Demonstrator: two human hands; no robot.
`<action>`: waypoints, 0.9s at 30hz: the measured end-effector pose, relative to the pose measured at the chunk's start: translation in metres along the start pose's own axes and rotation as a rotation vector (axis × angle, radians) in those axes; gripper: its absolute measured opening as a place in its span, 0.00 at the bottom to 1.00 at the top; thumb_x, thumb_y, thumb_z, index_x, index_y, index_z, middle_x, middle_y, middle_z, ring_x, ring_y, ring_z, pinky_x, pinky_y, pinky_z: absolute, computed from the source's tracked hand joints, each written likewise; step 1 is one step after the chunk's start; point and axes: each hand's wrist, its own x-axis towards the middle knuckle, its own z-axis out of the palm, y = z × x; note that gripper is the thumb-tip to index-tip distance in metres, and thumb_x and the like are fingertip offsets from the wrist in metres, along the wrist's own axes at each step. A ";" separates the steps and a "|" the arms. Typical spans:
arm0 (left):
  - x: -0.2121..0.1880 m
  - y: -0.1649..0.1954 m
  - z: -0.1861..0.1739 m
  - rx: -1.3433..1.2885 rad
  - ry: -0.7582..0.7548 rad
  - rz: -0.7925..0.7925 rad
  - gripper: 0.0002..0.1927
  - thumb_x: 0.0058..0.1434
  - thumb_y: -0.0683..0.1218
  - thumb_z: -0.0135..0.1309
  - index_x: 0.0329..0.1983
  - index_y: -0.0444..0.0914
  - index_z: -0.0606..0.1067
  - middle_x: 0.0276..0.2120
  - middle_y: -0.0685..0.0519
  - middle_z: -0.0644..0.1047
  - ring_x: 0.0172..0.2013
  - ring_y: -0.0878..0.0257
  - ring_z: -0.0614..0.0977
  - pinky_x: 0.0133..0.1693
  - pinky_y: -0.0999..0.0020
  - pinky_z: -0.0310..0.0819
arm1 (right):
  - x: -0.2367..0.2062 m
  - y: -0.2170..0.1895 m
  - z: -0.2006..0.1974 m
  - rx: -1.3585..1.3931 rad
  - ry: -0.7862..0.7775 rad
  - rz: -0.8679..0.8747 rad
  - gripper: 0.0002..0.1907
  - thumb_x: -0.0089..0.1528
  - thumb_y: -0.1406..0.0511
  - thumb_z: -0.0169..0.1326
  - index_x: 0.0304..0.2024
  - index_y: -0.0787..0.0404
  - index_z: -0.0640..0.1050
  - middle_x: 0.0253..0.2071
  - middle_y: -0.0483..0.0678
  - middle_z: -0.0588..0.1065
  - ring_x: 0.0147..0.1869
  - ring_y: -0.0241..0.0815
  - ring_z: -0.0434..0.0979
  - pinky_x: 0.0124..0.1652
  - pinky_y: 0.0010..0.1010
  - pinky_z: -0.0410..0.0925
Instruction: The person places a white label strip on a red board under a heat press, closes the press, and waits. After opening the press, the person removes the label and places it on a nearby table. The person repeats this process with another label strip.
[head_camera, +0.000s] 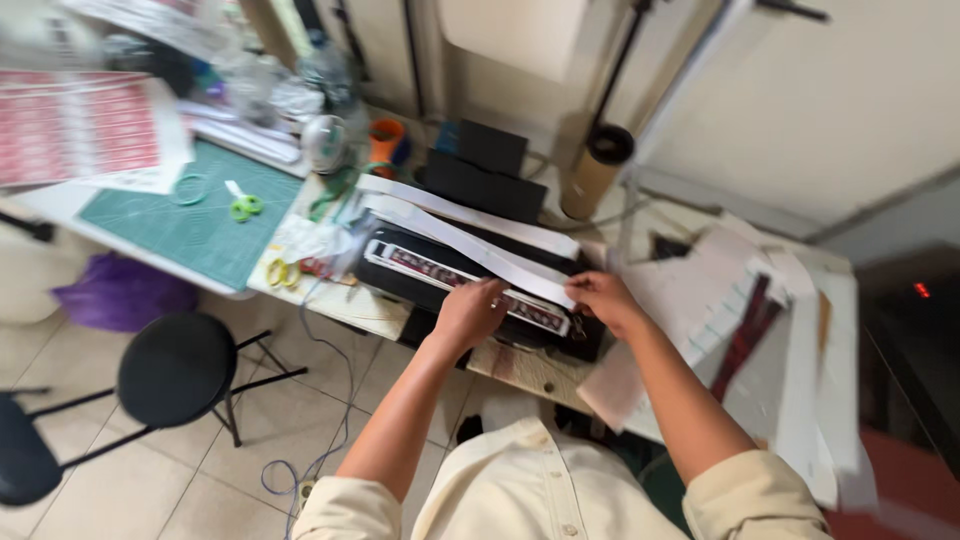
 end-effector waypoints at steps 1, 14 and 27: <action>0.008 0.006 0.004 0.011 0.058 0.073 0.16 0.56 0.50 0.63 0.46 0.41 0.81 0.39 0.47 0.82 0.41 0.47 0.83 0.43 0.53 0.76 | -0.004 0.003 0.001 -0.030 0.024 -0.034 0.12 0.63 0.66 0.61 0.48 0.63 0.81 0.33 0.44 0.79 0.33 0.33 0.75 0.34 0.26 0.70; 0.036 0.204 0.055 -0.243 0.304 0.816 0.10 0.59 0.42 0.60 0.44 0.40 0.81 0.41 0.52 0.80 0.42 0.54 0.81 0.46 0.57 0.71 | -0.188 0.049 -0.126 0.595 0.297 -0.341 0.25 0.72 0.53 0.48 0.60 0.67 0.76 0.42 0.45 0.77 0.46 0.37 0.75 0.46 0.32 0.65; 0.004 0.492 0.254 -0.868 -0.895 0.385 0.10 0.61 0.43 0.60 0.44 0.34 0.79 0.31 0.56 0.82 0.30 0.71 0.81 0.32 0.69 0.76 | -0.393 0.240 -0.224 0.522 0.744 -0.520 0.17 0.65 0.68 0.60 0.55 0.67 0.76 0.46 0.46 0.80 0.50 0.34 0.79 0.50 0.28 0.71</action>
